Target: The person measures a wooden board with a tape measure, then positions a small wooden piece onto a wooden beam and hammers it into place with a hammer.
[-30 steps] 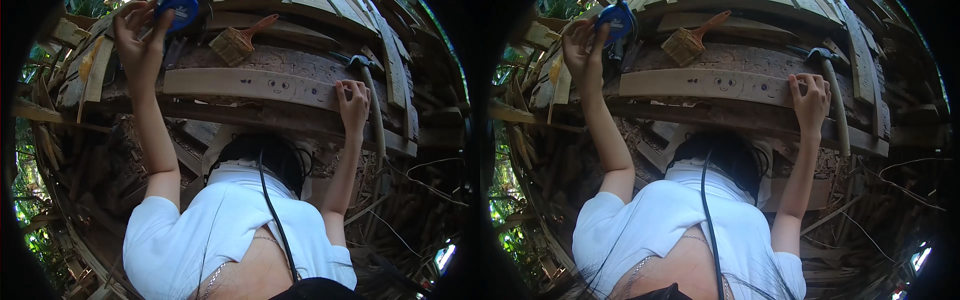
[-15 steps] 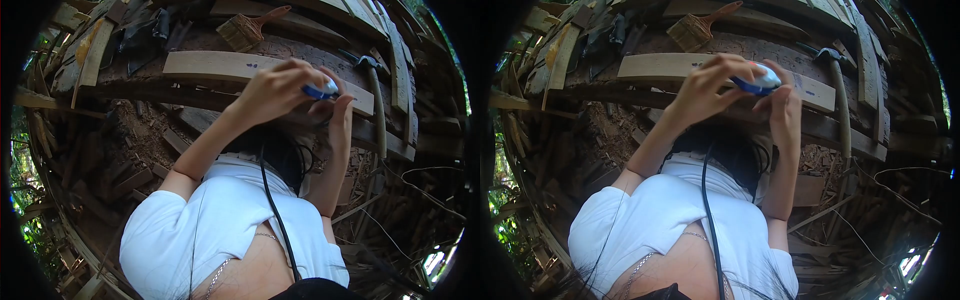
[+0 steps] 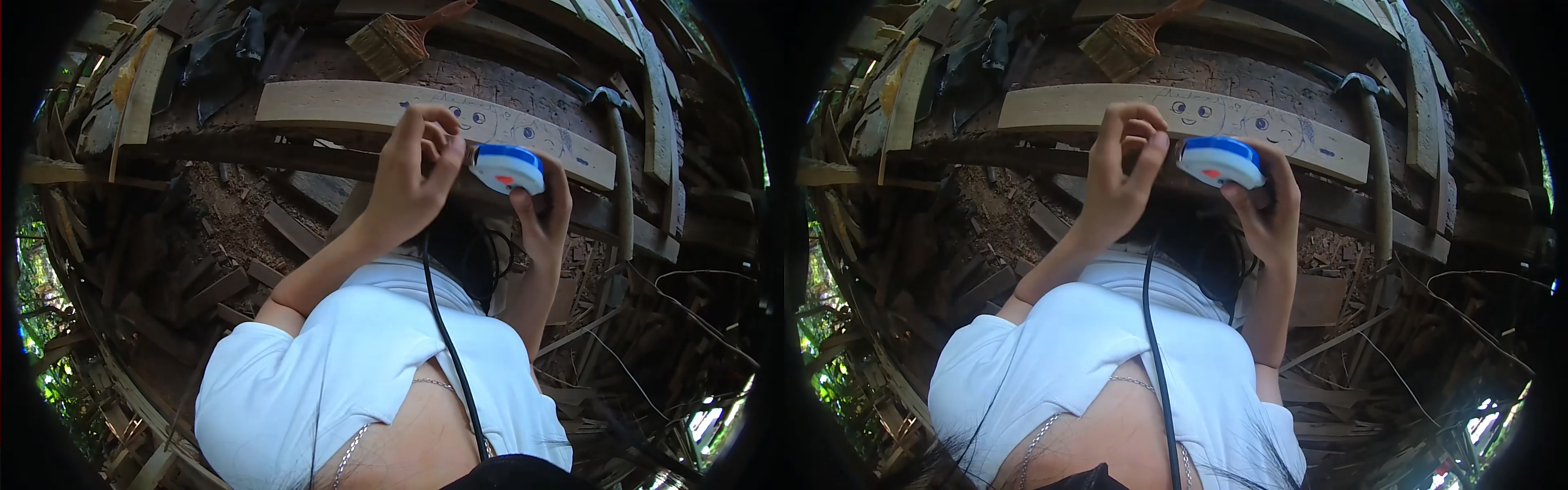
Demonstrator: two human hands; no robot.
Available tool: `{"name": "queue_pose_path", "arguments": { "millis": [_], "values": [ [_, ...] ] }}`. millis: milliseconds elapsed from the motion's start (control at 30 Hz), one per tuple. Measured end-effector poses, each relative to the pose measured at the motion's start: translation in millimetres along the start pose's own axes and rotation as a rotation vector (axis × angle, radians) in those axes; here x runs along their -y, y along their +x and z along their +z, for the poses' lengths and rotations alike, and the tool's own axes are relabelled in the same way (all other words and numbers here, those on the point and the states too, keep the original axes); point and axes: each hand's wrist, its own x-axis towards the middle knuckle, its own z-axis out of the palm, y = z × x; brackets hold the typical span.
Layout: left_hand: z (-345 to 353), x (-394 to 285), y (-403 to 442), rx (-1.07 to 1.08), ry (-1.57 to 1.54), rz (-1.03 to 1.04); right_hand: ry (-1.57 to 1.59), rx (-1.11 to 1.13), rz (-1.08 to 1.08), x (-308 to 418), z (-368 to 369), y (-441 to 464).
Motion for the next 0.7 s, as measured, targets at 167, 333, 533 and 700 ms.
{"name": "queue_pose_path", "arguments": {
  "millis": [167,333,533,700],
  "values": [
    [-17.2,4.7,8.6,0.508,0.068,-0.601,0.089,0.039,-0.094,0.9,2.7,-4.3],
    [-11.7,1.0,3.7,0.444,-0.357,-0.742,0.096,0.002,-0.062,0.9,3.8,-15.8],
    [-12.8,-0.3,-9.3,0.579,-0.040,-0.538,0.260,0.003,0.135,13.4,2.3,-30.1],
    [-5.9,-3.5,-19.4,0.573,-0.060,-0.448,0.148,-0.005,-0.042,1.9,8.2,-28.8]
  ]
}}
